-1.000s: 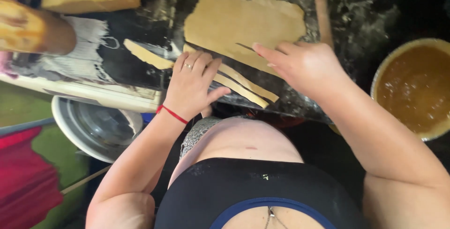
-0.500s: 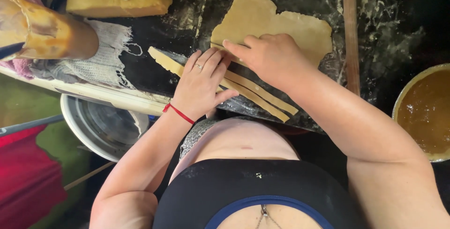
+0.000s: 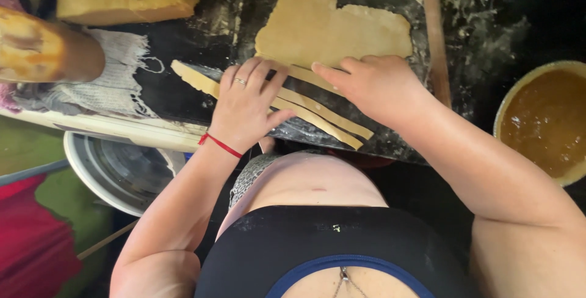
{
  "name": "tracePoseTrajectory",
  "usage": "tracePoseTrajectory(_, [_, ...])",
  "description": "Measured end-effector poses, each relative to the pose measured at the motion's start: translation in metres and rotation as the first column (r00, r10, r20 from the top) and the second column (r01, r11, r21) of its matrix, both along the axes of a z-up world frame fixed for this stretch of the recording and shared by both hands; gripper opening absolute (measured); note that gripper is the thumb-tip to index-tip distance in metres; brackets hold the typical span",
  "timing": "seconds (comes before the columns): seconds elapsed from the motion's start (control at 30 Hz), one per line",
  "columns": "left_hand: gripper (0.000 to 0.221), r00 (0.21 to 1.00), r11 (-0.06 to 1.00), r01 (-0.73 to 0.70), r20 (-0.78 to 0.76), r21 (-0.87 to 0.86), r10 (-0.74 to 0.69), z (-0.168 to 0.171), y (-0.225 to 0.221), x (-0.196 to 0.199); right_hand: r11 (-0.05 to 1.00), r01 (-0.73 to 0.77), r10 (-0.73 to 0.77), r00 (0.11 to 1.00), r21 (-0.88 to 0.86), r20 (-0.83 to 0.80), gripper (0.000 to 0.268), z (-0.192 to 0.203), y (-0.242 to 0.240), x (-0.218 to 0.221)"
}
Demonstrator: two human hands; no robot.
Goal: Rolling out dough with a rolling pin and cutting it into strips with a knife on a floured surface.
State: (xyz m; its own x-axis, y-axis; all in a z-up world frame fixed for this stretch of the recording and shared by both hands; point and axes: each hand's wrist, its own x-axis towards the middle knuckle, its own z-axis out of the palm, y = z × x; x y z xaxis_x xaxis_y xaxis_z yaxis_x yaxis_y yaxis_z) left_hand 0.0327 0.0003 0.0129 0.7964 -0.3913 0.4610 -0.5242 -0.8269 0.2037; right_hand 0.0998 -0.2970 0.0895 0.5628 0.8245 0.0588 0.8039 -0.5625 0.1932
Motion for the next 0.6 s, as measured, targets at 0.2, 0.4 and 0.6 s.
tracePoseTrajectory(0.2, [0.081,1.0,0.999,-0.022,0.016,0.023,0.022,0.0,-0.013,-0.003,0.999,0.016,-0.013,0.996,-0.032,0.089,0.04,0.01,-0.04,-0.019])
tracePoseTrajectory(0.4, [0.09,0.996,0.995,0.085,-0.003,-0.046,-0.085,-0.003,-0.086,-0.016,0.999,0.023,-0.026,0.994,0.023,0.108,0.033,0.005,-0.055,-0.027])
tracePoseTrajectory(0.6, [0.088,0.975,0.974,0.217,0.058,-0.071,-0.213,-0.008,-0.126,-0.018,0.997,0.034,-0.043,0.991,0.071,0.129,0.035,-0.007,-0.075,-0.033])
